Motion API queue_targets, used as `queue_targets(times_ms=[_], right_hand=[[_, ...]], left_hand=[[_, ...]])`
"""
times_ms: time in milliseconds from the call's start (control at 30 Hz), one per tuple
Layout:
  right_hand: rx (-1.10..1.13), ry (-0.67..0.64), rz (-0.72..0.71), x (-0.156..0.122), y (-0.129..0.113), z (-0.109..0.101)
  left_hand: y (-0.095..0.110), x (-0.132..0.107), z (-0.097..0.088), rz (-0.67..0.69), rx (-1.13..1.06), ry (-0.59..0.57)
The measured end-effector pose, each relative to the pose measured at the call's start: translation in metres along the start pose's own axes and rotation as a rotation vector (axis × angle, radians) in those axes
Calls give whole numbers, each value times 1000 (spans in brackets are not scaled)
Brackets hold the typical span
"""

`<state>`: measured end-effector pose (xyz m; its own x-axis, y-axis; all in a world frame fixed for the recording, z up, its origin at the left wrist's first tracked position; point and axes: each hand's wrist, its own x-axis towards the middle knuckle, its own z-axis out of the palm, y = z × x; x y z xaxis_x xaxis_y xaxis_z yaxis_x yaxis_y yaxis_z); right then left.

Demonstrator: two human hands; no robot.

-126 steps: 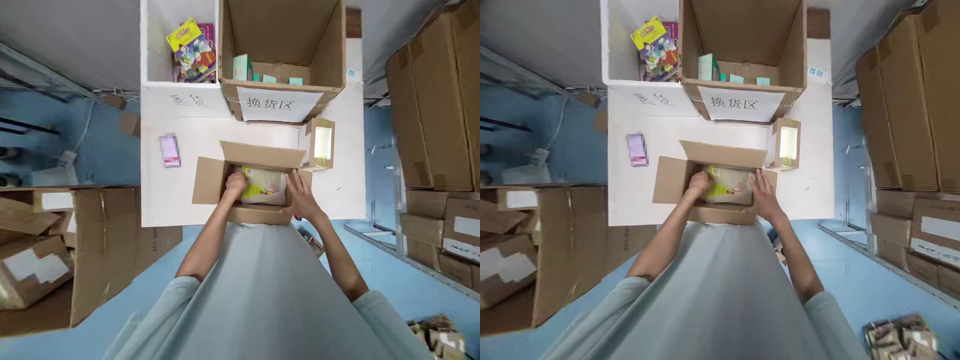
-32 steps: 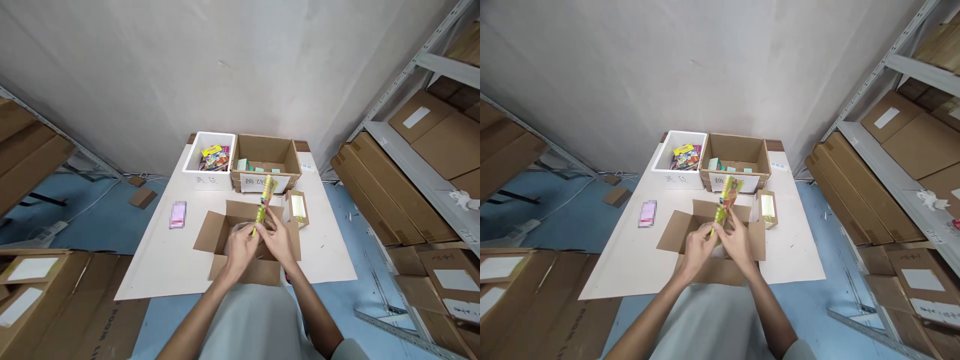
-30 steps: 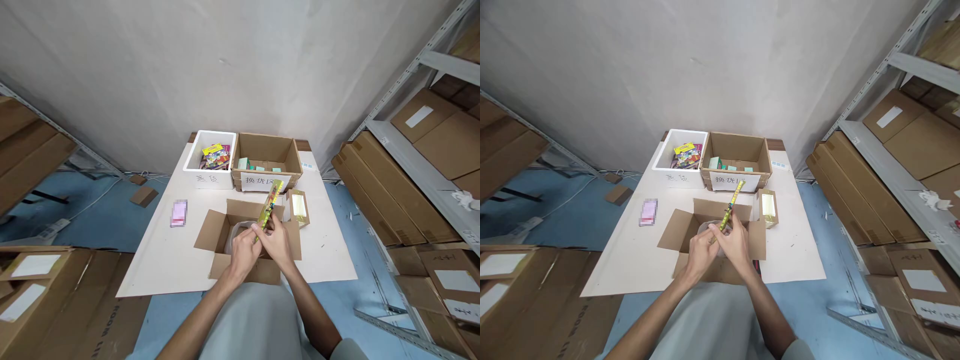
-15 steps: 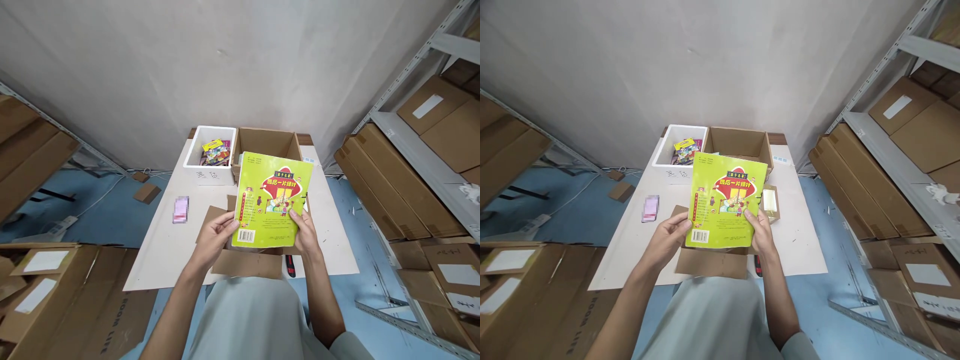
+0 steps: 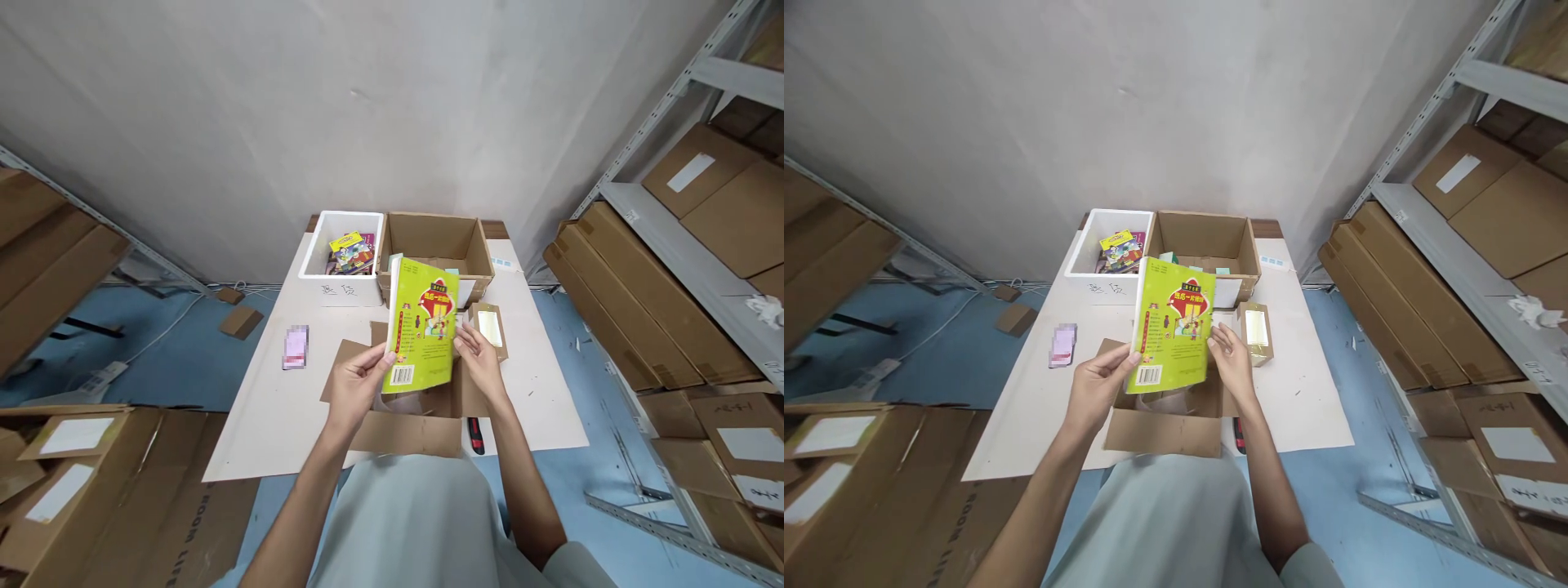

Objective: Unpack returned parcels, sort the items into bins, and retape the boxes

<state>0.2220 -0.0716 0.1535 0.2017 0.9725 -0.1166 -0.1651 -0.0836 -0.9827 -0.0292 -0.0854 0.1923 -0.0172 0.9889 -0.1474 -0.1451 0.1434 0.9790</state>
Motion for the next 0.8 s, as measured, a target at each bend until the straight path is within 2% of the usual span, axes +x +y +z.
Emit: queue_targets(times_ms=[67, 200, 333, 433, 533, 567, 600, 700, 733, 800], right_hand=[[-48, -7, 14, 1, 12, 2], [-3, -134, 87, -14, 27, 21], [28, -107, 34, -24, 32, 43], [34, -70, -8, -23, 33, 44], [19, -54, -47, -22, 28, 34], [20, -50, -49, -22, 26, 30], [29, -48, -39, -23, 23, 25], [88, -43, 26, -25, 11, 11], [109, -41, 42, -25, 8, 8], [149, -44, 61, -26, 1, 3]], left_hand=[[-13, 4, 6, 46, 75, 27], [-45, 1, 17, 141, 285, 31], [-66, -14, 29, 282, 661, -70], [-71, -24, 39, 341, 828, -169], [-68, -23, 43, 312, 769, -273], [-64, -19, 41, 295, 724, -257], [-60, -14, 37, 289, 681, -198], [-43, 7, 13, 314, 562, 115], [-36, 13, 4, 286, 503, 167], [-23, 24, -13, 141, 331, 61]])
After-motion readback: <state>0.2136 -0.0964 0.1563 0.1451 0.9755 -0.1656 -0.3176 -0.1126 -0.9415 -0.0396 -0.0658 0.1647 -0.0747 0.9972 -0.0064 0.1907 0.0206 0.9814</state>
